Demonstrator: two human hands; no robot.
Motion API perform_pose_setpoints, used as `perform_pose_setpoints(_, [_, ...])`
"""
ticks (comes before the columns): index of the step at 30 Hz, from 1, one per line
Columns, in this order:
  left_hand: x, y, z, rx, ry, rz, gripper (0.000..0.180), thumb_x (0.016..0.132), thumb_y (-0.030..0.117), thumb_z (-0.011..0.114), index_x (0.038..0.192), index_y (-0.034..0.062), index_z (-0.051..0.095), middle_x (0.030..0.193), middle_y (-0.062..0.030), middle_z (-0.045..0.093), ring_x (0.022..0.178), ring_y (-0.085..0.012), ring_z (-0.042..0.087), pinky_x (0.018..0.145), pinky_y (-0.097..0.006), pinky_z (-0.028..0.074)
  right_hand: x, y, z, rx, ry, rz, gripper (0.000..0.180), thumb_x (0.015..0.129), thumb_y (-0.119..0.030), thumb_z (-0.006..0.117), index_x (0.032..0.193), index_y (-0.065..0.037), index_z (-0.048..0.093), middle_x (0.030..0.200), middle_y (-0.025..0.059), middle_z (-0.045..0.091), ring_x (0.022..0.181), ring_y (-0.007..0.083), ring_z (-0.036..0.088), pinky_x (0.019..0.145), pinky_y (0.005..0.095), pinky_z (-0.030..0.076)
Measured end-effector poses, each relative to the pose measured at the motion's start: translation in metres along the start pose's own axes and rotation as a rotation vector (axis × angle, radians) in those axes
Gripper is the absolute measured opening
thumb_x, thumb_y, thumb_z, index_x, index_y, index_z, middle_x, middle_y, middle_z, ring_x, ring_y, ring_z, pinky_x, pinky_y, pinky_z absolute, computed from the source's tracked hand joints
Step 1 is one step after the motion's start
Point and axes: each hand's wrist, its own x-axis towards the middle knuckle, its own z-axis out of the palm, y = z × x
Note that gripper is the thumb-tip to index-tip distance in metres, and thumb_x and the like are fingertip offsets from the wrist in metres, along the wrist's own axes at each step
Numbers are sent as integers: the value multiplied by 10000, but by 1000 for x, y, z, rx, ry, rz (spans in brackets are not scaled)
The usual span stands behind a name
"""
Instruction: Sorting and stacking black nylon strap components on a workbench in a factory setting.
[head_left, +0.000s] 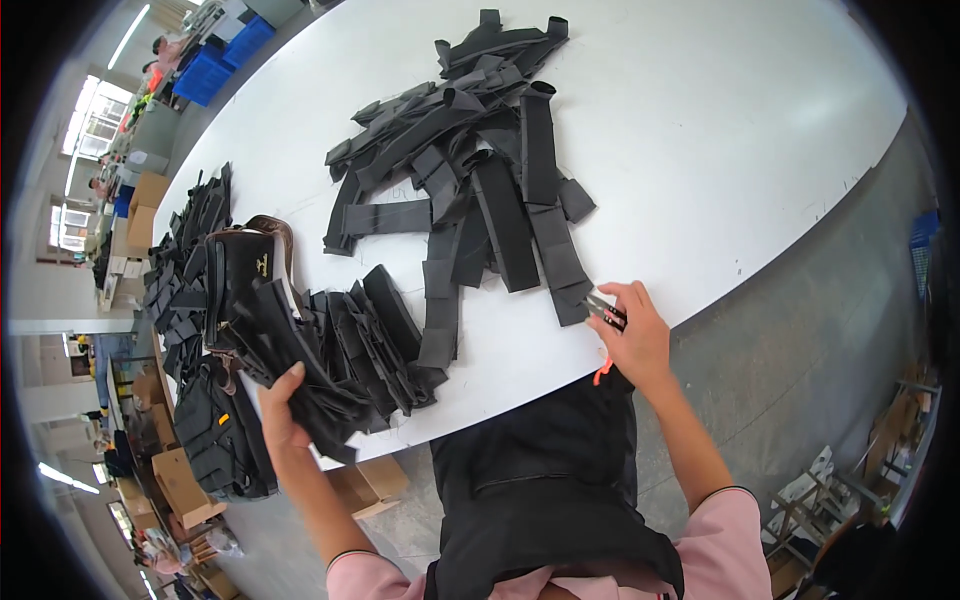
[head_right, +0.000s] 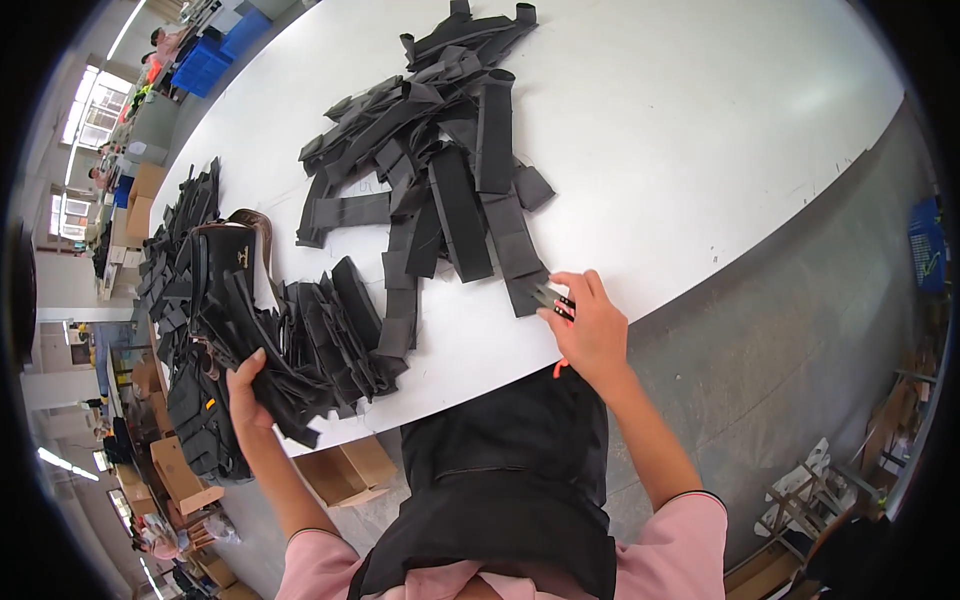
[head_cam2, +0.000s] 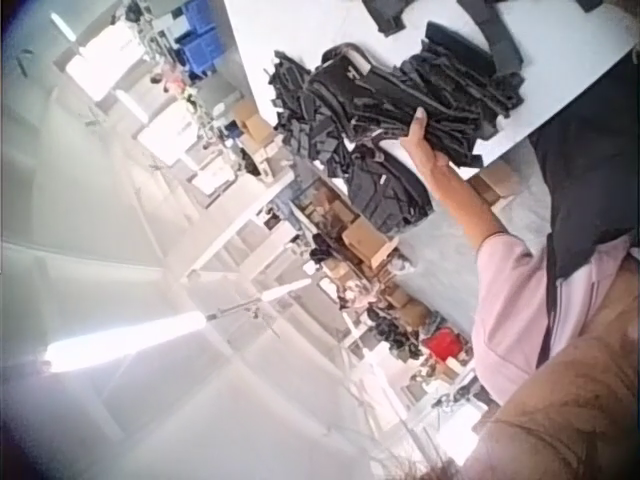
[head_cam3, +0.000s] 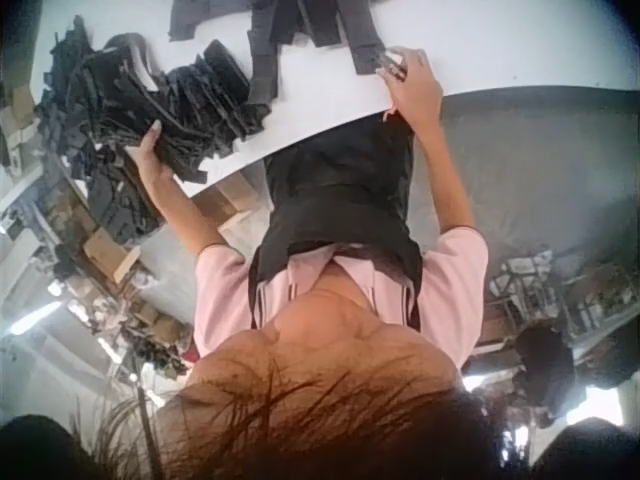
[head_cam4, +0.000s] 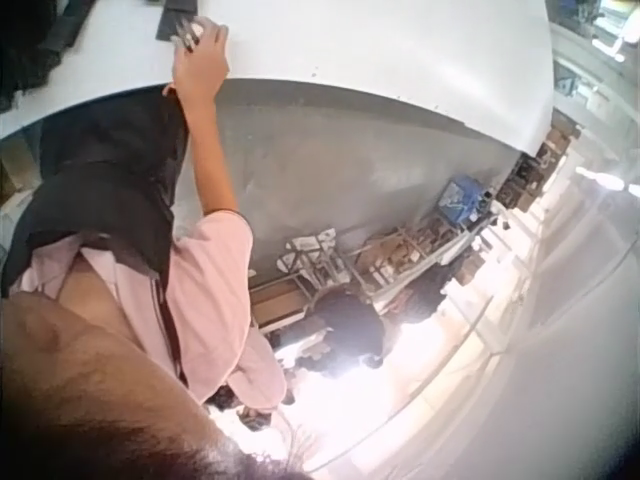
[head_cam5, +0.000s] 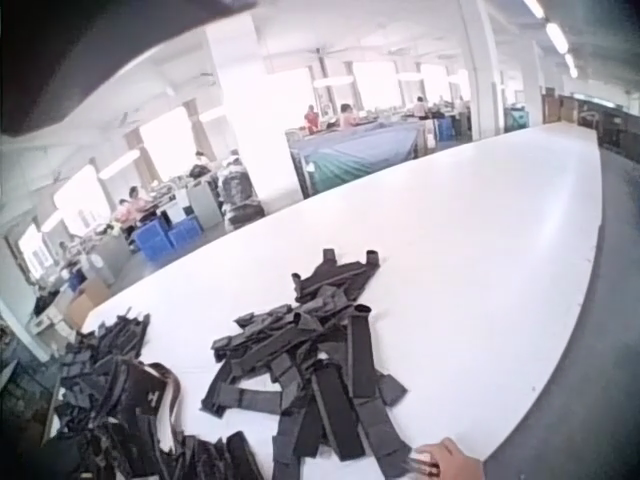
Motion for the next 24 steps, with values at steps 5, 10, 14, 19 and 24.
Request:
perform_pose_setpoints(5, [61,-51,-56,609,139,96,813,658,129,745,1334,3,313,1188,-187,525,1076,-308,532,927,-365,415,52,-9,16,12,29,-94,314,761,-176,680,1039,-107,549,901,53,545,694,248,595,562,339,455])
perform_pose_setpoints(10, [69,-73,-49,1106,357,289,1038,635,339,784,1410,3,180,1376,-256,262,1269,-402,305,1046,-413,277,79,5,54,-179,31,-64,471,748,-257,706,1102,-2,527,913,133,580,748,286,604,683,343,477])
perform_pose_setpoints(14, [59,-49,-53,1396,526,593,886,704,365,746,1383,20,295,1426,-205,243,1303,-369,270,1054,-437,250,94,0,10,945,-273,377,620,698,-131,740,1217,63,461,894,95,580,795,163,584,740,272,470])
perform_pose_setpoints(19, [22,-7,43,1010,177,969,648,762,97,672,1338,46,377,1427,-190,251,1303,-350,277,1066,-413,226,85,-10,-99,1335,-120,240,395,729,-152,724,1015,50,539,837,76,584,665,153,598,621,295,545])
perform_pose_setpoints(24, [14,-9,159,897,-331,1076,514,726,24,663,1213,49,500,1247,-145,484,1158,-274,465,939,-372,389,51,23,-106,1240,-189,263,433,665,-177,748,988,52,574,762,71,604,634,127,585,625,306,546])
